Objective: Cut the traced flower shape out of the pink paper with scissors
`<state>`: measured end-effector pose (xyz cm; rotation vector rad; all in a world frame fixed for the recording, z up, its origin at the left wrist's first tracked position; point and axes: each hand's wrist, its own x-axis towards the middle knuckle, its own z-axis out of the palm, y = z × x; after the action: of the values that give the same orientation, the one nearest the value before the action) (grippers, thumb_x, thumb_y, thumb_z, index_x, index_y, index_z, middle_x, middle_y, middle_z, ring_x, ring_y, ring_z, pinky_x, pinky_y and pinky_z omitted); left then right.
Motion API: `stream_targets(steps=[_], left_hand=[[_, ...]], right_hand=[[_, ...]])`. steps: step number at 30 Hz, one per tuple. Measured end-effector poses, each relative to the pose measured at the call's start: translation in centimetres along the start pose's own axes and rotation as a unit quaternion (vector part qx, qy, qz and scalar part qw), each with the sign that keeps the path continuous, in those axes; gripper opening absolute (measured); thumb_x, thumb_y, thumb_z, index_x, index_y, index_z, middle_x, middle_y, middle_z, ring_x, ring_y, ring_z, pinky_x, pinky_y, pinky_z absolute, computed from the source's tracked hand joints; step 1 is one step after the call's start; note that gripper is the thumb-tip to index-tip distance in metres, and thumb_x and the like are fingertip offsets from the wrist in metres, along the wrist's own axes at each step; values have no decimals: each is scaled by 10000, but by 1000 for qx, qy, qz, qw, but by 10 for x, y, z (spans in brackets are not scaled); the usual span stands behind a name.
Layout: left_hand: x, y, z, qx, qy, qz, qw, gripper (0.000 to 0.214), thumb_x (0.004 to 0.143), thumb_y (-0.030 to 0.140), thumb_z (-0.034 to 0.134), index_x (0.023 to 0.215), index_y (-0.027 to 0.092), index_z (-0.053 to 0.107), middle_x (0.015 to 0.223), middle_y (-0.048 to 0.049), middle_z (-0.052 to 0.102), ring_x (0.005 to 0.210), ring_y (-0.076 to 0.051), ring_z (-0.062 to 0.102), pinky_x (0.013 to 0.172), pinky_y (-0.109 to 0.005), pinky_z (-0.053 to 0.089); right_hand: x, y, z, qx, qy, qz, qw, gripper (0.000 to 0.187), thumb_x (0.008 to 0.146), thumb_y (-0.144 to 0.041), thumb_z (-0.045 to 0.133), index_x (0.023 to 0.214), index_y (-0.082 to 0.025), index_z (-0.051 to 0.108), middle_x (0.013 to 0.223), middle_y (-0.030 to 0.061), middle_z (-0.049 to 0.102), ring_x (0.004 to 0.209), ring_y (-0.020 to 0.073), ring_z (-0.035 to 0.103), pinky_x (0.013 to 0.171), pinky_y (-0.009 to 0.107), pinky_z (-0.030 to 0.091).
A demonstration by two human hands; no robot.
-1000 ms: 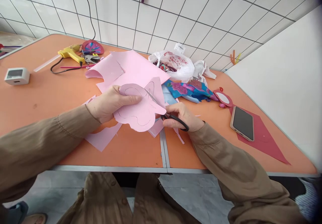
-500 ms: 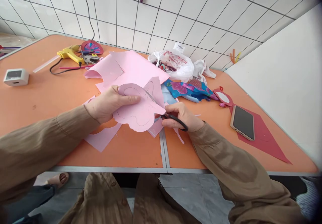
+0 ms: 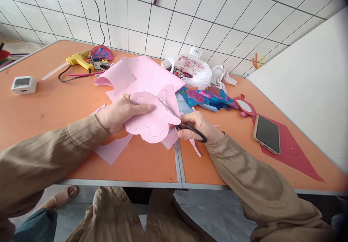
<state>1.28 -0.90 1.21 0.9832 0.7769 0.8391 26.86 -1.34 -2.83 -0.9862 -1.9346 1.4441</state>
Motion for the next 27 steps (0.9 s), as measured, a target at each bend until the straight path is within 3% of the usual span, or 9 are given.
stream_targets(steps=[9, 19, 27], left_hand=[[-2, 2, 3, -8, 0, 9, 1000, 156, 681, 216, 885, 747, 127, 775, 696, -54, 758, 601, -167, 682, 552, -240, 573], [-2, 2, 2, 21, 9, 9, 1000, 159, 697, 239, 870, 779, 138, 777, 741, -66, 766, 643, -193, 697, 612, -284, 587], [-1, 1, 1, 3, -3, 8, 1000, 196, 691, 240, 882, 814, 131, 775, 769, -70, 772, 648, -183, 701, 590, -261, 593]], right_hand=[[0, -2, 1, 36, -3, 20, 999, 577, 623, -619, 854, 847, -105, 720, 557, -40, 521, 401, 62, 453, 365, 199, 339], [1, 1, 0, -12, 7, -28, 1000, 529, 656, -585, 847, 834, -99, 737, 561, -28, 530, 445, 72, 456, 396, 209, 336], [1, -2, 1, -38, 18, -21, 999, 532, 686, -596, 811, 844, -92, 750, 550, -18, 541, 460, 80, 445, 424, 229, 320]])
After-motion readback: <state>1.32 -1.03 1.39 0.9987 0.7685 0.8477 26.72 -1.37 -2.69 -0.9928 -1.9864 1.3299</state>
